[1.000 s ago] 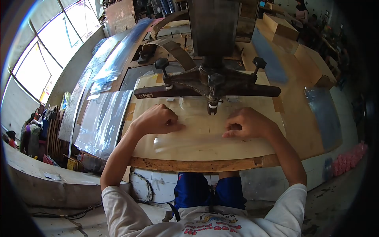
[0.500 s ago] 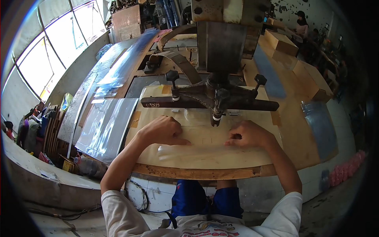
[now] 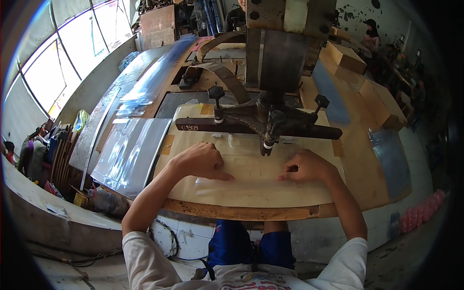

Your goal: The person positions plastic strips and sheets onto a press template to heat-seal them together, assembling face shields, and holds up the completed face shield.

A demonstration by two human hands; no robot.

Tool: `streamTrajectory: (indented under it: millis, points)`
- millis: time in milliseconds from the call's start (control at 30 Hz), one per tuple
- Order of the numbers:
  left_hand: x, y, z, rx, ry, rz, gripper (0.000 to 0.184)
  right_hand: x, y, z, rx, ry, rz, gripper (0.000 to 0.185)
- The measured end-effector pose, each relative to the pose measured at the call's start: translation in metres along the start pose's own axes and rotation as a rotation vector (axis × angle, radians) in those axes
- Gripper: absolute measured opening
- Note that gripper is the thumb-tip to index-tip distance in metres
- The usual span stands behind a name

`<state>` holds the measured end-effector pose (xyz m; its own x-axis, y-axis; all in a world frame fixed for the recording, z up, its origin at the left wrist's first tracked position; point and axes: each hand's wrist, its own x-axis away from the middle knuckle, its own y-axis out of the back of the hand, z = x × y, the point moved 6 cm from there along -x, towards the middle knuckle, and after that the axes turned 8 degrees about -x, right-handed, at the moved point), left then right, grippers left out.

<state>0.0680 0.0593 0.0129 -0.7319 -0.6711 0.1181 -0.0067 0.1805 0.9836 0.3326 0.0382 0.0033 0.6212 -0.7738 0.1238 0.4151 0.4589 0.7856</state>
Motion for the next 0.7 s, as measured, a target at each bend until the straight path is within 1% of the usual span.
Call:
streamTrajectory:
  millis: [100,700]
  points:
    - [0.0006,0.0006,-0.0004,-0.008,0.005,0.007,0.071,0.0,0.0009,0.0017,-0.001,-0.029,0.015,0.044]
    - [0.0001,-0.0002,-0.0004,-0.008,-0.003,0.008,0.07,-0.0007,-0.0003,-0.0017,-0.007,-0.005,-0.004,0.038]
